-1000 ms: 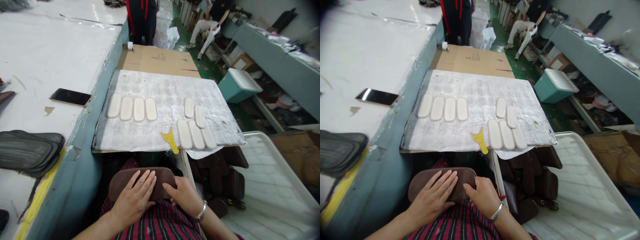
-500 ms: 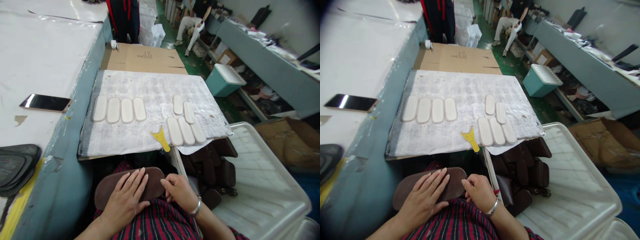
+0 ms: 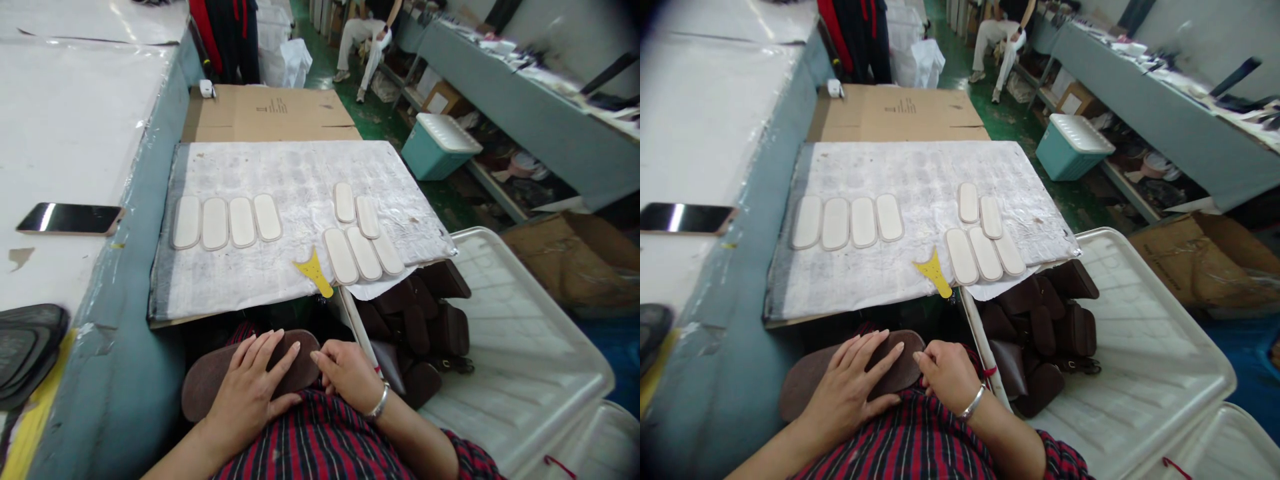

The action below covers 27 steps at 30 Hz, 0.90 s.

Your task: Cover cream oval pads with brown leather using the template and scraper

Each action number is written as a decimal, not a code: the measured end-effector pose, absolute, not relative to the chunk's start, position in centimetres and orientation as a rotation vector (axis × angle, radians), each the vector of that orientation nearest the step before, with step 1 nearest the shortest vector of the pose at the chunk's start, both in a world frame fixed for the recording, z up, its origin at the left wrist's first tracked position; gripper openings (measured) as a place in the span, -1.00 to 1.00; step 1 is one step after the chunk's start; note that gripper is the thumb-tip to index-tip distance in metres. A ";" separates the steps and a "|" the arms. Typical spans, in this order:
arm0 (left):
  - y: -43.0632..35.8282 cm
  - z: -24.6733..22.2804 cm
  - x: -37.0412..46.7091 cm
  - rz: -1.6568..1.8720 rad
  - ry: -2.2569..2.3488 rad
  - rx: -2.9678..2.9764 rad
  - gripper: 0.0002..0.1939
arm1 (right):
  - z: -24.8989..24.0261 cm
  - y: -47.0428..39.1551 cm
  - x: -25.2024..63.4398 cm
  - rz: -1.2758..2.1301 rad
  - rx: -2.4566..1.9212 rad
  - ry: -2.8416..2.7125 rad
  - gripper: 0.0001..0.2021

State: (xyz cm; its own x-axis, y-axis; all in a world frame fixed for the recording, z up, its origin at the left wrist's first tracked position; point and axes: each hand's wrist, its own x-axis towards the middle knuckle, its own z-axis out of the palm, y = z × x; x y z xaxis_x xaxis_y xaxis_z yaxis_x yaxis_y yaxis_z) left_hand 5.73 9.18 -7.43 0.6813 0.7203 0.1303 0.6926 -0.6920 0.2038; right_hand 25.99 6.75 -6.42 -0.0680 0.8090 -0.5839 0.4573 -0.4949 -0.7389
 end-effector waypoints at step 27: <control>7.6 -7.2 6.0 0.433 0.828 2.755 -0.67 | -8.1 5.3 26.4 1.741 -1.703 -1.058 -0.72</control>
